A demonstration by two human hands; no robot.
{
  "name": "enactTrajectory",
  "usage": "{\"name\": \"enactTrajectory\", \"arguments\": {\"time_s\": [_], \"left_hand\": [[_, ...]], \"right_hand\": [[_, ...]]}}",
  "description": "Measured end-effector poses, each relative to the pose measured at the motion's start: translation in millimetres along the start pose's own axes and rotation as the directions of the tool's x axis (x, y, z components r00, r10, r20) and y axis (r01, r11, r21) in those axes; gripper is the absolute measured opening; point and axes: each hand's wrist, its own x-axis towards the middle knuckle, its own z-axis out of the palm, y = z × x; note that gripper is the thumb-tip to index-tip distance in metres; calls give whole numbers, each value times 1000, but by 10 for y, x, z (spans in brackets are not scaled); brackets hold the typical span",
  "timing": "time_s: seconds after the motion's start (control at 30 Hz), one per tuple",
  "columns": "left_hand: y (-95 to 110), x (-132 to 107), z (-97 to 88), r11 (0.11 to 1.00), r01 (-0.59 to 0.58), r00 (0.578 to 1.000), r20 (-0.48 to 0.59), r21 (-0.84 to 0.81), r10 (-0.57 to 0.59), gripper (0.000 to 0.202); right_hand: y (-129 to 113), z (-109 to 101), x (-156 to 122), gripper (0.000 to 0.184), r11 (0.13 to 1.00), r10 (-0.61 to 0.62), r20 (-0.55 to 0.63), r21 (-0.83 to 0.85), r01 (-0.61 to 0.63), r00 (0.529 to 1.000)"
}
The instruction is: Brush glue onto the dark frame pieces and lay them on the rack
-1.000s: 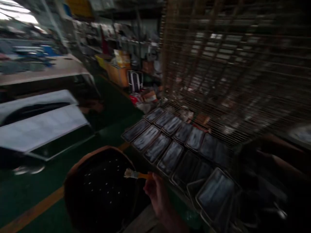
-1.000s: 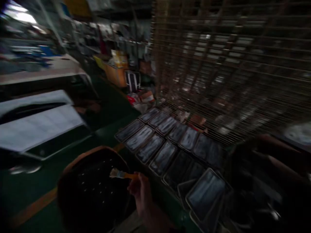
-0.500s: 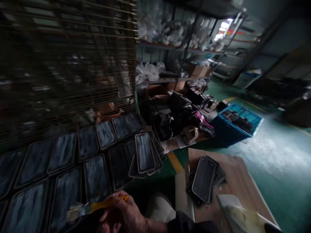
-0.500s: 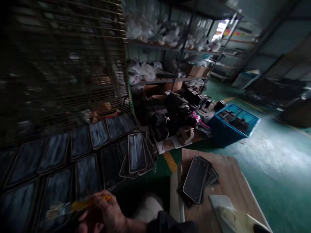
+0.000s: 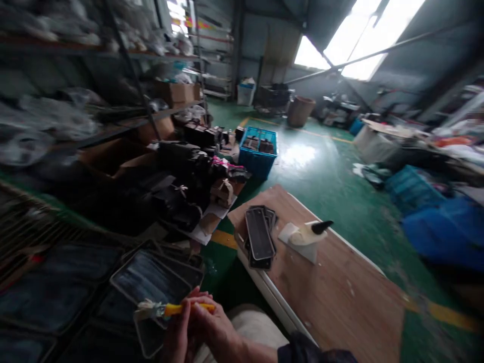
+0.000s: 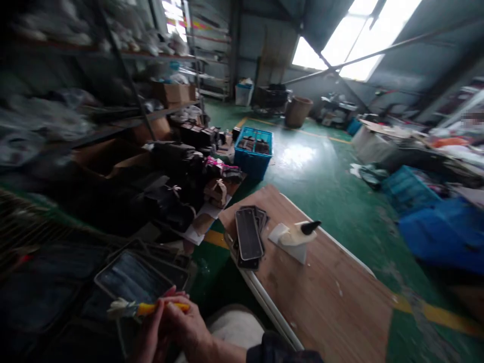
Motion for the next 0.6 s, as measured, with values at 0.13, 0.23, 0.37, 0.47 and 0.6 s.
{"name": "enactTrajectory", "arguments": {"time_s": [0.13,0.23,0.37,0.47,0.6], "left_hand": [[-131,216,312,980,135,964,210,148,-164,58],[-322,563,490,972,146,930,309,183,-198,43],[-537,1174,798,957,118,926,319,265,-202,25],[-565,1650,1143,931,66,949,267,360,-170,16],[-461,2140,1741,856,51,981,133,514,-138,23]], "right_hand": [[-60,-409,-120,68,982,-189,-160,-2,191,969],[-90,-873,-302,77,973,-224,-328,-136,188,918],[-243,-1838,-908,79,952,-282,-677,-285,112,680],[-370,-2713,-1646,68,938,-307,-918,-337,-83,251],[-410,-3763,-2667,48,952,-202,-976,-176,-249,-85]]}}
